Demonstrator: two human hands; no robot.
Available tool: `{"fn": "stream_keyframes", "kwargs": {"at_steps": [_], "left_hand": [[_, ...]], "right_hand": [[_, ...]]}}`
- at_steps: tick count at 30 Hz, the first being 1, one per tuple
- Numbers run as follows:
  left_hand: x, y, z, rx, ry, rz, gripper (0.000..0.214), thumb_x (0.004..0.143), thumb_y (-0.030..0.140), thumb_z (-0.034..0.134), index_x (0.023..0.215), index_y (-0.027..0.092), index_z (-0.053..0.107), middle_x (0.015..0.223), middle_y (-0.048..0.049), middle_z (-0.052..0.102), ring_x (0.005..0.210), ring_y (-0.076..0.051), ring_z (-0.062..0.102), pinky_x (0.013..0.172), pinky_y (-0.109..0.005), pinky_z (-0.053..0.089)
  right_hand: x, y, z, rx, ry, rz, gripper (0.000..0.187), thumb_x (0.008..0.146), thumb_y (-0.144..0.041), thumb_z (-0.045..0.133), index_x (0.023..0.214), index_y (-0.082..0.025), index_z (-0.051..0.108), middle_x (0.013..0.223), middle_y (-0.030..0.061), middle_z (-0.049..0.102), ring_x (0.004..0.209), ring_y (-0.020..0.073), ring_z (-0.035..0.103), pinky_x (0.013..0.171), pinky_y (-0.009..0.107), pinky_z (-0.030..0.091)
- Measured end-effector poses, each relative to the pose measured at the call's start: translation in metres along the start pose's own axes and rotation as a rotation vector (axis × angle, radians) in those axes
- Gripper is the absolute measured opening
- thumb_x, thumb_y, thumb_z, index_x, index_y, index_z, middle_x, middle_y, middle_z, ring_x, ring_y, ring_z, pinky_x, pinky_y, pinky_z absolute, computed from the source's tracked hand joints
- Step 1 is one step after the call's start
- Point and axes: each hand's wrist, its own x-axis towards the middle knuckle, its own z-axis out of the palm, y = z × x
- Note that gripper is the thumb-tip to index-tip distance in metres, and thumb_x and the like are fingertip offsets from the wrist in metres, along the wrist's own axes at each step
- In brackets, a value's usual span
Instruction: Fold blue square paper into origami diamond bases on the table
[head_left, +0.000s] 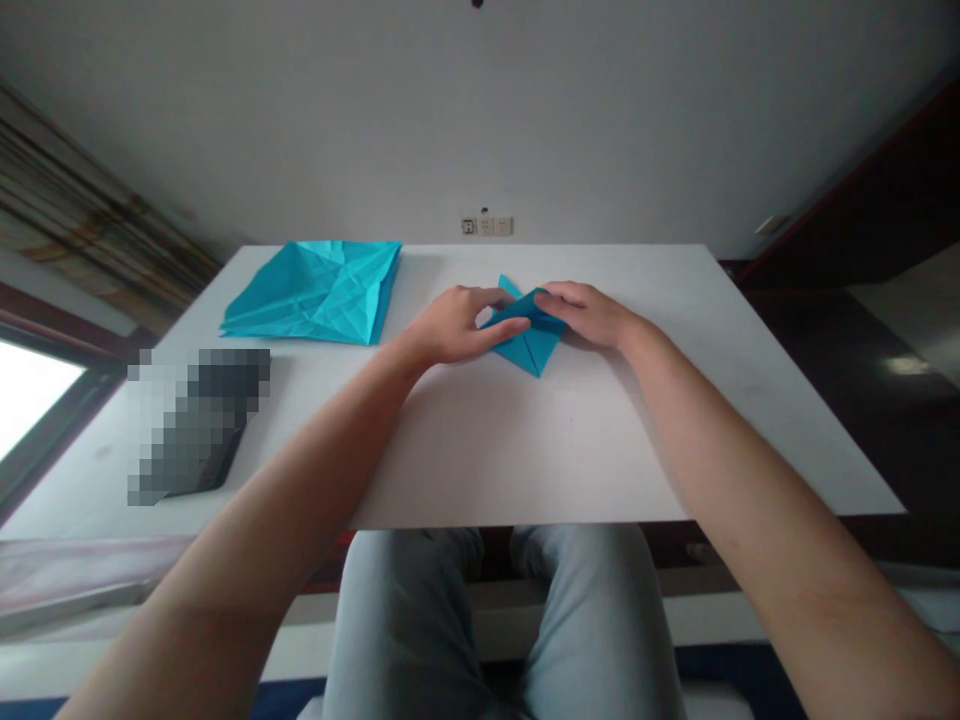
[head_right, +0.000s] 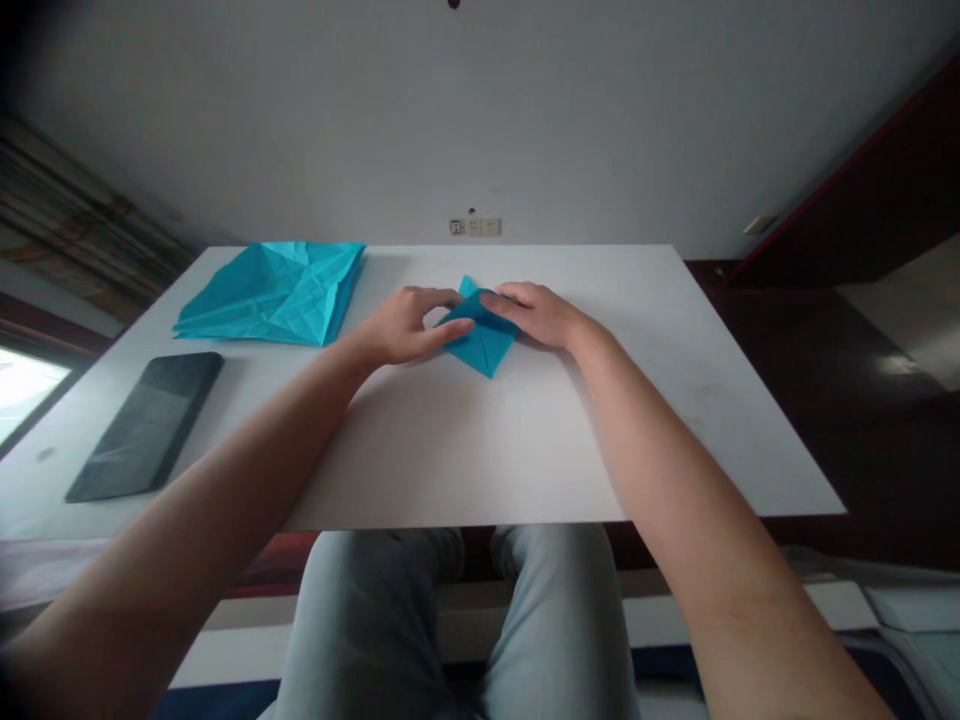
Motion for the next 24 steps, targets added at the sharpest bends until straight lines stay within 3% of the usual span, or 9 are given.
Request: {"fn": "stream_keyframes", "kwargs": {"at_steps": [3,5,9,11,14,17,21,24], "left_hand": [[0.0,0.002,0.0,-0.015,-0.057,0.047,0.065,0.113,0.076,0.054,0.122,0.022,0.09,0.124,-0.0121,0.092,0.112,-0.03,0.086,0.105,-0.038,0.06],[0.001,0.001,0.002,-0.001,-0.059,0.031,0.062,0.116,0.071,0.051,0.118,0.023,0.09,0.125,-0.0119,0.092,0.114,-0.03,0.086,0.107,-0.038,0.061],[0.003,-0.009,0.007,0.097,-0.042,-0.035,0.04,0.106,0.057,0.073,0.117,0.022,0.089,0.137,-0.0131,0.09,0.125,-0.035,0.084,0.115,-0.045,0.062],[0.003,-0.015,0.007,0.133,-0.039,-0.06,0.039,0.103,0.049,0.075,0.129,0.022,0.088,0.142,-0.0136,0.089,0.131,-0.038,0.083,0.119,-0.049,0.062],[0.002,-0.016,0.006,0.143,-0.037,-0.061,0.047,0.108,0.04,0.064,0.148,0.024,0.083,0.151,-0.0122,0.086,0.139,-0.037,0.081,0.125,-0.05,0.06],[0.0,-0.008,0.005,0.148,-0.06,-0.046,0.049,0.11,0.048,0.065,0.148,0.025,0.084,0.154,-0.012,0.084,0.142,-0.037,0.08,0.129,-0.05,0.058],[0.0,0.005,0.008,0.179,-0.07,-0.078,0.054,0.105,0.058,0.074,0.148,0.027,0.085,0.158,-0.014,0.081,0.15,-0.04,0.075,0.133,-0.056,0.055],[0.0,0.008,0.01,0.184,-0.076,-0.112,0.052,0.105,0.054,0.075,0.151,0.03,0.083,0.162,-0.014,0.078,0.155,-0.04,0.071,0.134,-0.059,0.052]], "right_hand": [[0.001,-0.001,0.001,0.093,-0.008,0.04,0.095,0.096,-0.114,0.043,0.103,-0.033,0.093,0.122,0.0071,0.091,0.129,0.0389,0.081,0.116,0.051,0.062],[0.004,0.001,0.003,0.111,0.001,0.029,0.096,0.098,-0.113,0.04,0.106,-0.034,0.094,0.129,0.0076,0.09,0.134,0.0389,0.079,0.121,0.051,0.059],[0.008,0.007,0.003,-0.035,0.127,-0.057,0.093,0.102,-0.108,0.044,0.111,-0.029,0.092,0.123,0.0121,0.086,0.13,0.0381,0.074,0.127,0.053,0.053],[0.008,0.011,0.002,-0.042,0.162,-0.05,0.086,0.107,-0.099,0.047,0.118,-0.026,0.091,0.115,0.0113,0.083,0.118,0.0344,0.072,0.118,0.05,0.056],[0.009,0.016,0.003,0.089,0.133,0.007,0.062,0.11,-0.078,0.06,0.122,-0.024,0.09,0.101,0.0068,0.076,0.095,0.0269,0.067,0.093,0.041,0.057],[0.011,0.016,0.003,0.243,0.124,0.032,0.049,0.106,-0.067,0.066,0.113,-0.024,0.089,0.085,0.0034,0.068,0.08,0.024,0.061,0.076,0.038,0.051],[0.012,0.01,0.003,0.372,0.103,0.024,0.041,0.103,-0.063,0.071,0.11,-0.025,0.083,0.081,0.0044,0.074,0.078,0.0239,0.065,0.075,0.038,0.052],[0.01,0.007,0.003,0.343,0.046,-0.023,0.037,0.091,-0.05,0.088,0.116,-0.025,0.079,0.089,0.0038,0.079,0.084,0.0228,0.069,0.081,0.037,0.054]]}}
